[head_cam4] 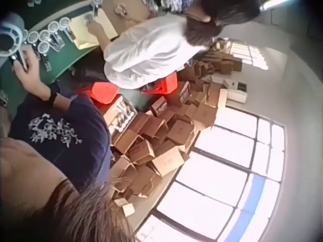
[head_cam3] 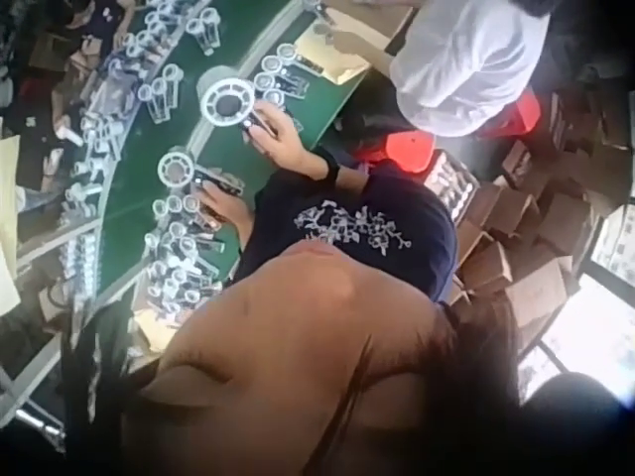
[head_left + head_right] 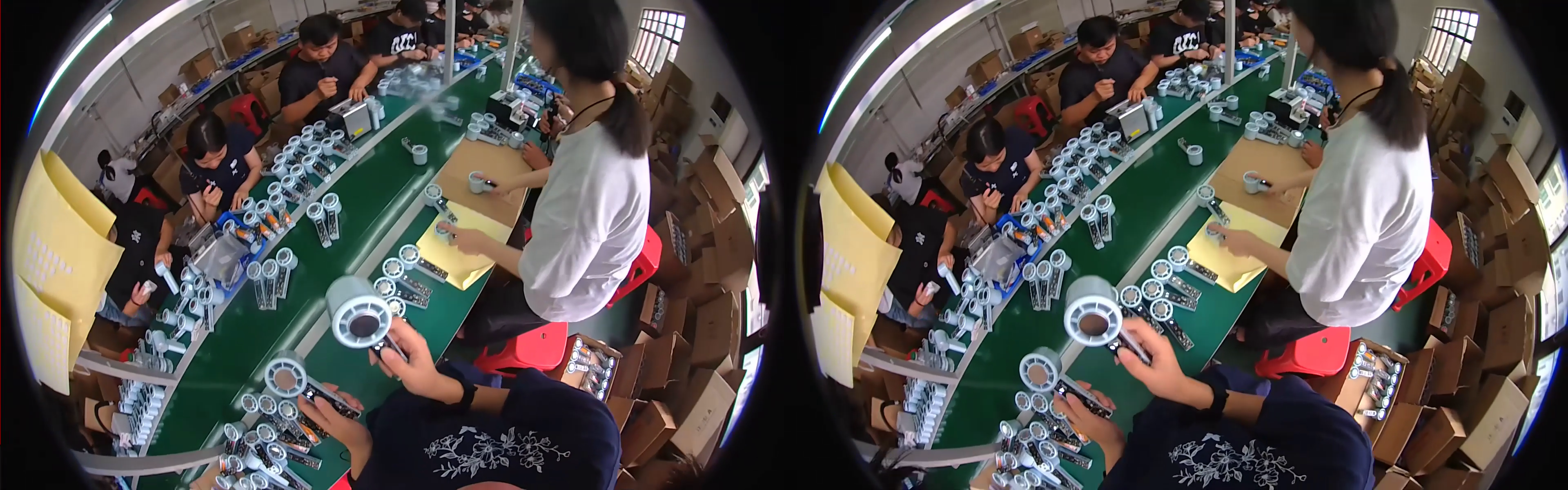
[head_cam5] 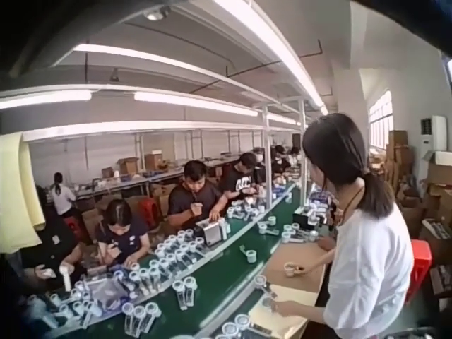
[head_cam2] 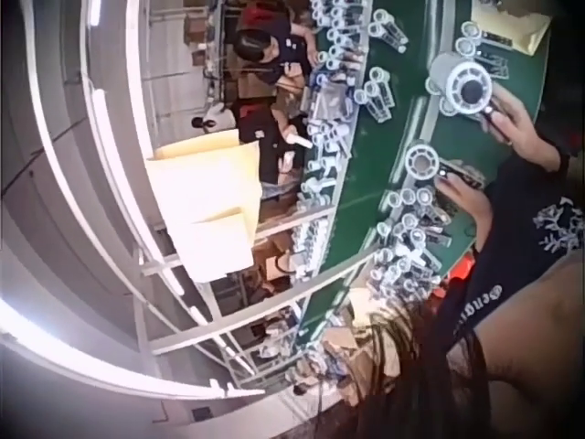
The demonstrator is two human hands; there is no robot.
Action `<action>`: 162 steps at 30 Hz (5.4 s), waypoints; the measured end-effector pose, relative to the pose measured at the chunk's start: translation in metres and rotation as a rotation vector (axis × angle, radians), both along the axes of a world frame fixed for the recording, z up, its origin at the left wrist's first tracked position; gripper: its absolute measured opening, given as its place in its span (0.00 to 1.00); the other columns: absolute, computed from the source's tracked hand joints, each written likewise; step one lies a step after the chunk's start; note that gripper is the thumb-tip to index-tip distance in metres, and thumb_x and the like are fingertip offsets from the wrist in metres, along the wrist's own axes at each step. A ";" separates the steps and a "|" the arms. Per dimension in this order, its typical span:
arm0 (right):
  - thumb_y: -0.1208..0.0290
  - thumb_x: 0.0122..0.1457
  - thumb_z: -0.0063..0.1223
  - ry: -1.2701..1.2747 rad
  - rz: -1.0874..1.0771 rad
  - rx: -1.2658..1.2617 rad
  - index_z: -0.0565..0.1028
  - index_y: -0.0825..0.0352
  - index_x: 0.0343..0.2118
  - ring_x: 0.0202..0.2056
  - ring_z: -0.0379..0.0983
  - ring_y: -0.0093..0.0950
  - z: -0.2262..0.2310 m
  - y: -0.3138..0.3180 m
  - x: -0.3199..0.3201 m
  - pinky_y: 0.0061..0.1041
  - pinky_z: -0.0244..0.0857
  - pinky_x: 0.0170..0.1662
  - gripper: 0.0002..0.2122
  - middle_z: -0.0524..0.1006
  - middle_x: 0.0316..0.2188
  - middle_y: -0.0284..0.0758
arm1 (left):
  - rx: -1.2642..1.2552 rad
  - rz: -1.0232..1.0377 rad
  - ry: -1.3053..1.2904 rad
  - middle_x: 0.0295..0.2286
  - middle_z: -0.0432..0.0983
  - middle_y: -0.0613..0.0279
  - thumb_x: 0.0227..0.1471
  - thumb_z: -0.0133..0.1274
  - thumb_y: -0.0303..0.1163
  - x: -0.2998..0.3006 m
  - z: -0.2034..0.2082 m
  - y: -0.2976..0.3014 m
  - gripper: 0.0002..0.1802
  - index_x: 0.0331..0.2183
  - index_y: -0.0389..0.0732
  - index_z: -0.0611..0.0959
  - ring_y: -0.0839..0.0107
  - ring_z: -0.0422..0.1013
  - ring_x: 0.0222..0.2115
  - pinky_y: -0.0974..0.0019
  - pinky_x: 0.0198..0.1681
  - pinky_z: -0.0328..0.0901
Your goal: Assembling and inspecting handheld electric fans on a conveyor belt production line.
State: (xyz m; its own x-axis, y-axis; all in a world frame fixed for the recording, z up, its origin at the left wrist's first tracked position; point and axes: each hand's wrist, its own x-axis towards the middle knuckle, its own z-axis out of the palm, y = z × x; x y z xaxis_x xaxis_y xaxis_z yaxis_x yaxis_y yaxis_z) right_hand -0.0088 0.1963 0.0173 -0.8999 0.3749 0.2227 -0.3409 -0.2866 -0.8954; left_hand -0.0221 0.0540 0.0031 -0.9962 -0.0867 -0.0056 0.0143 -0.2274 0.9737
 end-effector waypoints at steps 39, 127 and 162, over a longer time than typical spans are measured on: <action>0.51 0.60 0.42 -0.877 0.026 -0.015 0.72 0.69 0.34 0.17 0.66 0.20 -0.248 0.309 -0.095 0.19 0.58 0.18 0.20 0.74 0.22 0.34 | 0.056 -0.250 -0.313 0.28 0.66 0.59 0.61 0.35 0.37 -0.094 -0.129 0.044 0.14 0.42 0.37 0.61 0.76 0.63 0.14 0.73 0.14 0.59; 0.58 0.54 0.50 -0.739 -0.468 1.254 0.66 0.67 0.51 0.46 0.69 0.36 -0.179 0.191 -0.311 0.31 0.61 0.49 0.24 0.71 0.46 0.42 | 0.220 -0.124 -0.772 0.25 0.64 0.69 0.58 0.40 0.42 -0.189 -0.130 -0.027 0.18 0.44 0.39 0.69 0.80 0.59 0.19 0.76 0.17 0.52; 0.68 0.50 0.53 -0.727 0.217 0.040 0.64 0.69 0.36 0.19 0.67 0.25 -0.143 0.176 -0.289 0.23 0.63 0.21 0.14 0.69 0.22 0.36 | 0.225 -0.059 -0.664 0.27 0.65 0.66 0.56 0.39 0.42 -0.129 -0.102 -0.060 0.15 0.43 0.45 0.67 0.76 0.62 0.20 0.70 0.16 0.56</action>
State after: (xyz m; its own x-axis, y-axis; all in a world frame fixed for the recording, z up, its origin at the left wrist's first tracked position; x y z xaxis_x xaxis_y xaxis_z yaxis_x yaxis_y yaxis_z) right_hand -0.2975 0.3724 -0.1259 -0.8779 0.1765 -0.4451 0.3996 -0.2422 -0.8841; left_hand -0.1510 -0.0061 -0.0989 -0.7789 0.0421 -0.6258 -0.5855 -0.4063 0.7015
